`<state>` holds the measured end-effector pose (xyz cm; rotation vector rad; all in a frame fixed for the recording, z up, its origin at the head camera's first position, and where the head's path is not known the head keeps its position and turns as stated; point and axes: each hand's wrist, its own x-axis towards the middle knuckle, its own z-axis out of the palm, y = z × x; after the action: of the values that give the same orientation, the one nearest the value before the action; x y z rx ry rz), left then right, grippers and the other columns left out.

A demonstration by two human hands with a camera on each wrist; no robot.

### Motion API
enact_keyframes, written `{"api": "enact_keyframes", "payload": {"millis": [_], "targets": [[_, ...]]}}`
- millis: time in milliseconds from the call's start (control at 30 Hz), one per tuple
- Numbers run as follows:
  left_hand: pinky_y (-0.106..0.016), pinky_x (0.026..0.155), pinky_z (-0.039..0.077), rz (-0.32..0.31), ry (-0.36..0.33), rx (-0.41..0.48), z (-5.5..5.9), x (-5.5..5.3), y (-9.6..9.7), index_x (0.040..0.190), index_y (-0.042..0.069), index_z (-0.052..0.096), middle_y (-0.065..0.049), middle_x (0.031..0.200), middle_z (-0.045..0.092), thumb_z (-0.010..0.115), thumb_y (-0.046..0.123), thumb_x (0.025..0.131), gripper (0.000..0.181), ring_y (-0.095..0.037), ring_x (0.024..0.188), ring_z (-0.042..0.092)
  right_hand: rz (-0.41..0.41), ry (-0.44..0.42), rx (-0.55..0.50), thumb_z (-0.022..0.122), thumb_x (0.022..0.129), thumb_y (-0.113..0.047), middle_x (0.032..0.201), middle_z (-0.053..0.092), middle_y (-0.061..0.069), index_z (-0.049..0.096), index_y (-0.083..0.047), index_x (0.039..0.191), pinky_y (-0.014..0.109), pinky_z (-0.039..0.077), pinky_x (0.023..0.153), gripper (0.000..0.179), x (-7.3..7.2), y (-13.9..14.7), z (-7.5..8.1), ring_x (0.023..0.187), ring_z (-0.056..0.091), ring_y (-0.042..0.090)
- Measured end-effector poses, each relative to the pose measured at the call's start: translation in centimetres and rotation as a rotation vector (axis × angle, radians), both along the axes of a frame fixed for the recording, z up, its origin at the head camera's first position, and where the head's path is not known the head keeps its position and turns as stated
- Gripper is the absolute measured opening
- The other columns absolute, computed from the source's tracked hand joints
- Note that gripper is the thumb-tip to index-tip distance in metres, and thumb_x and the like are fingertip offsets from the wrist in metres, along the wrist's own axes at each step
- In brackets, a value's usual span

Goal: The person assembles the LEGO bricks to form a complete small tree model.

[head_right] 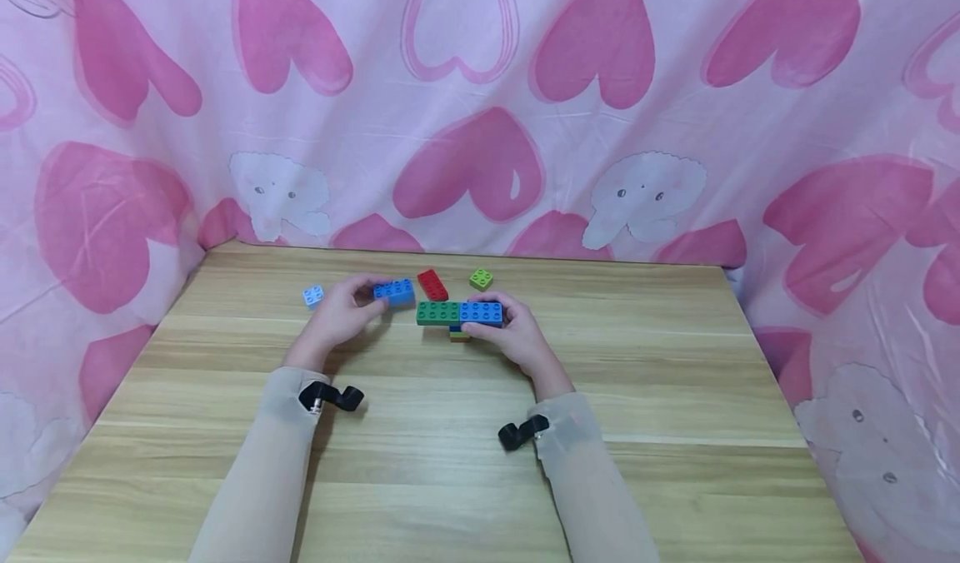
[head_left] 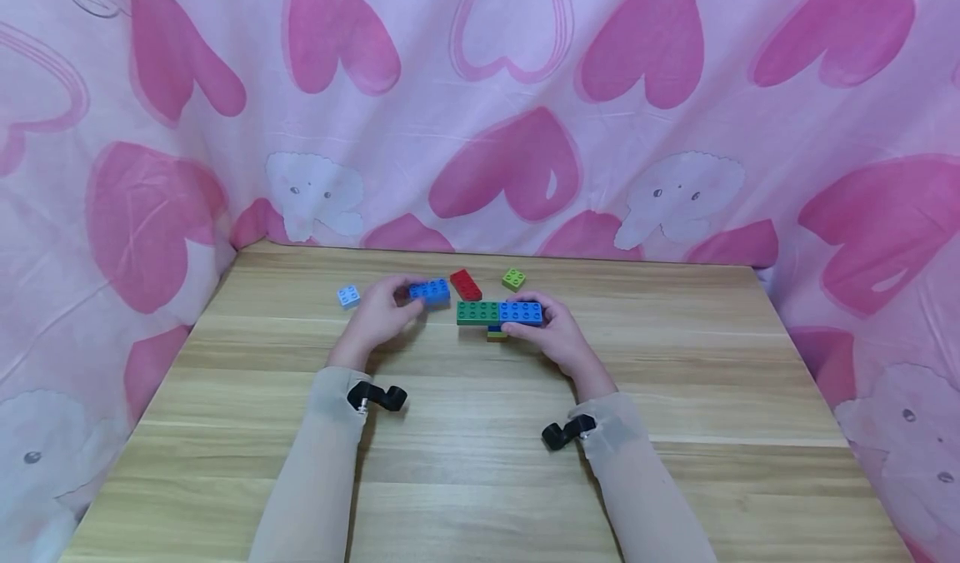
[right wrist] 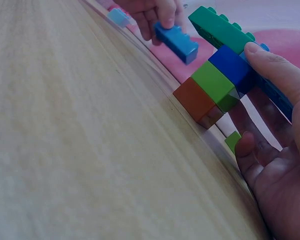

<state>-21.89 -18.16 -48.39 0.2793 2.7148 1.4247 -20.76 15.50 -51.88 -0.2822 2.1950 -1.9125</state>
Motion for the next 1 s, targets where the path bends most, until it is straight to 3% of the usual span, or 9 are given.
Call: {"api": "enact_keyframes", "payload": {"millis": [233, 433, 600, 1000], "targets": [[-0.054, 0.112, 0.053, 0.029, 0.02, 0.12, 1.5, 0.4, 0.6, 0.147, 0.011, 0.066, -0.013, 0.14, 0.066, 0.072, 0.021, 0.107, 0.042, -0.034, 0.126, 0.062, -0.001, -0.006, -0.011, 0.092, 0.092, -0.027, 0.141, 0.065, 0.009, 0.071, -0.019, 0.137, 0.039, 0.056, 0.103, 0.05, 0.0, 0.1, 0.0, 0.126, 0.061, 0.031], [-0.059, 0.11, 0.053, 0.003, 0.077, 0.194, 2.5, 0.7, 1.7, 0.147, 0.015, 0.068, -0.009, 0.139, 0.07, 0.075, 0.023, 0.106, 0.043, -0.033, 0.126, 0.065, -0.001, -0.009, -0.013, 0.092, 0.092, -0.028, 0.141, 0.065, 0.009, 0.072, -0.02, 0.136, 0.038, 0.056, 0.103, 0.049, 0.1, 0.1, 0.0, 0.125, 0.062, 0.031], [-0.058, 0.11, 0.054, -0.039, 0.093, 0.208, 2.9, 1.0, 2.9, 0.145, 0.022, 0.068, -0.006, 0.139, 0.071, 0.077, 0.022, 0.105, 0.041, -0.032, 0.125, 0.067, -0.003, -0.018, -0.011, 0.092, 0.092, -0.029, 0.142, 0.064, 0.009, 0.071, -0.021, 0.136, 0.036, 0.056, 0.103, 0.049, 0.1, 0.1, 0.0, 0.125, 0.061, 0.03], [-0.055, 0.113, 0.052, -0.173, 0.166, 0.17, 3.0, 1.4, 5.1, 0.143, 0.017, 0.071, -0.002, 0.135, 0.071, 0.076, 0.017, 0.105, 0.039, -0.028, 0.123, 0.068, 0.004, 0.017, -0.015, 0.091, 0.093, -0.028, 0.14, 0.066, 0.008, 0.071, -0.02, 0.135, 0.032, 0.057, 0.1, 0.047, 0.1, -0.1, 0.0, 0.124, 0.062, 0.029]]}}
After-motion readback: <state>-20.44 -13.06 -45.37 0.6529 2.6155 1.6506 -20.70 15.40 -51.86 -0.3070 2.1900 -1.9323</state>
